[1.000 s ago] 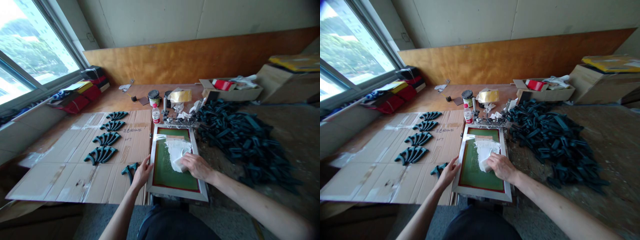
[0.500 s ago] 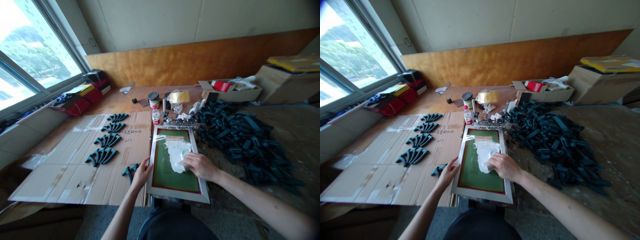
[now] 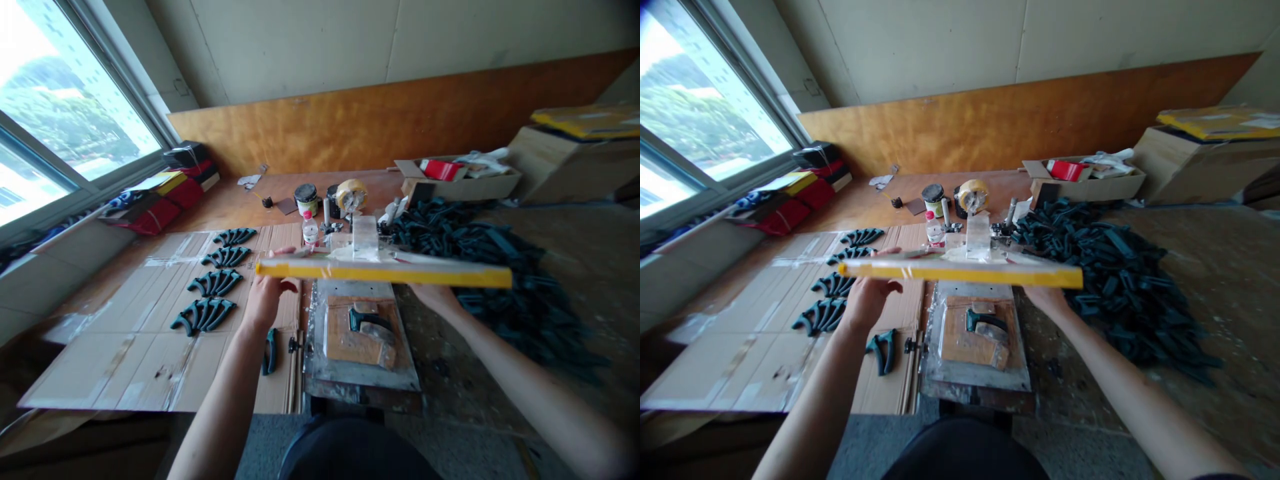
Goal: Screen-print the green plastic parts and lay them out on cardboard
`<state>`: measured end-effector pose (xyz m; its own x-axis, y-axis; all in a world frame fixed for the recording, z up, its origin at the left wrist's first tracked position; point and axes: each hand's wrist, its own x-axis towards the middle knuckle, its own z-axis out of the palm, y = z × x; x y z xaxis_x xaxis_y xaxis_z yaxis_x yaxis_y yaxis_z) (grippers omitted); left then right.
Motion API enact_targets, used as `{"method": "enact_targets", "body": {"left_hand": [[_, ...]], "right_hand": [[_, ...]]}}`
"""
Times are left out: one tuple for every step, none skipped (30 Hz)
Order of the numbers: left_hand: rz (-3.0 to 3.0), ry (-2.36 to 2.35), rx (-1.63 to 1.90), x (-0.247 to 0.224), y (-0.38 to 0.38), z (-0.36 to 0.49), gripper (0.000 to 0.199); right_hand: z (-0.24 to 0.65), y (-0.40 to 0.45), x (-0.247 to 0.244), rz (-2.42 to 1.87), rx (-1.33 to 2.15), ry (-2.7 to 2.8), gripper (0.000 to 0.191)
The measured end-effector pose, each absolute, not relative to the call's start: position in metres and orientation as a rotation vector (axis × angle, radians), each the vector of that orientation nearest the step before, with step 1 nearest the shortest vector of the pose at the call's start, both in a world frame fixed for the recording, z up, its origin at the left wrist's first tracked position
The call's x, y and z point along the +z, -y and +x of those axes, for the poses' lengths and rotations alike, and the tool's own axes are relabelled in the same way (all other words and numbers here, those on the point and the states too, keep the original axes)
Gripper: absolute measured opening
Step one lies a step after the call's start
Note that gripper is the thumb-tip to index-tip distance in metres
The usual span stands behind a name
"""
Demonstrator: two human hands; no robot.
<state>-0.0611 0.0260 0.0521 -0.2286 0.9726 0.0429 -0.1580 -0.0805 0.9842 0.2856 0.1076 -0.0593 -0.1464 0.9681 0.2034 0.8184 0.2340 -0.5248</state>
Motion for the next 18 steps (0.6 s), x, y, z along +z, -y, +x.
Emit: {"method": "enact_targets", "body": {"left_hand": [[1.017, -1.18, 1.521, 0.061, -0.038, -0.058, 0.045], [1.011, -1.159, 1.53, 0.068, -0.047, -0.054, 0.047], [0.998, -1.151, 1.552, 0.072, -0.054, -0.05, 0.049], [0.978, -1.156, 1.597, 0.073, -0.056, -0.045, 0.05], [0.941, -1.174, 1.648, 0.069, -0.054, -0.039, 0.049], [0.891, -1.201, 1.667, 0.061, -0.048, -0.032, 0.049], [0.834, -1.229, 1.611, 0.048, -0.037, -0.023, 0.05], [0.773, -1.256, 1.474, 0.032, -0.023, -0.013, 0.053], [0.716, -1.264, 1.261, 0.014, -0.007, -0.003, 0.058], [0.652, -1.261, 0.997, -0.005, 0.01, 0.008, 0.062], [0.582, -1.251, 0.853, -0.023, 0.025, 0.018, 0.064], [0.522, -1.218, 0.831, -0.039, 0.039, 0.026, 0.062], [0.457, -1.212, 0.849, -0.053, 0.05, 0.03, 0.058], [0.393, -1.227, 0.904, -0.063, 0.058, 0.031, 0.053], [0.341, -1.263, 0.962, -0.072, 0.063, 0.026, 0.049], [0.31, -1.318, 1.007, -0.079, 0.066, 0.015, 0.045], [0.299, -1.394, 1.033, -0.085, 0.068, -0.001, 0.042], [0.311, -1.485, 1.049, -0.093, 0.07, -0.021, 0.04]], "right_hand": [[0.282, -0.095, -0.076, -1.643, 0.462, 2.105, 0.036], [0.276, -0.083, -0.092, -1.632, 0.487, 2.19, 0.035], [0.267, -0.071, -0.104, -1.618, 0.472, 2.257, 0.033], [0.258, -0.061, -0.112, -1.614, 0.453, 2.307, 0.029], [0.248, -0.053, -0.116, -1.631, 0.434, 2.331, 0.024], [0.239, -0.047, -0.116, -1.671, 0.432, 2.335, 0.019], [0.229, -0.041, -0.112, -1.718, 0.445, 2.312, 0.016], [0.22, -0.036, -0.106, -1.754, 0.464, 2.265, 0.014], [0.21, -0.029, -0.099, -1.762, 0.475, 2.211, 0.013], [0.2, -0.021, -0.092, -1.735, 0.462, 2.165, 0.013], [0.188, -0.012, -0.086, -1.668, 0.434, 2.146, 0.013], [0.178, -0.003, -0.081, -1.566, 0.41, 2.161, 0.012], [0.169, 0.005, -0.077, -1.422, 0.399, 2.216, 0.01], [0.163, 0.01, -0.076, -1.258, 0.4, 2.301, 0.008], [0.163, 0.012, -0.076, -1.105, 0.403, 2.389, 0.005], [0.169, 0.01, -0.076, -1.003, 0.389, 2.464, 0.005], [0.183, 0.003, -0.078, -0.995, 0.338, 2.526, 0.01], [0.203, -0.009, -0.079, -1.087, 0.25, 2.565, 0.016]]}}
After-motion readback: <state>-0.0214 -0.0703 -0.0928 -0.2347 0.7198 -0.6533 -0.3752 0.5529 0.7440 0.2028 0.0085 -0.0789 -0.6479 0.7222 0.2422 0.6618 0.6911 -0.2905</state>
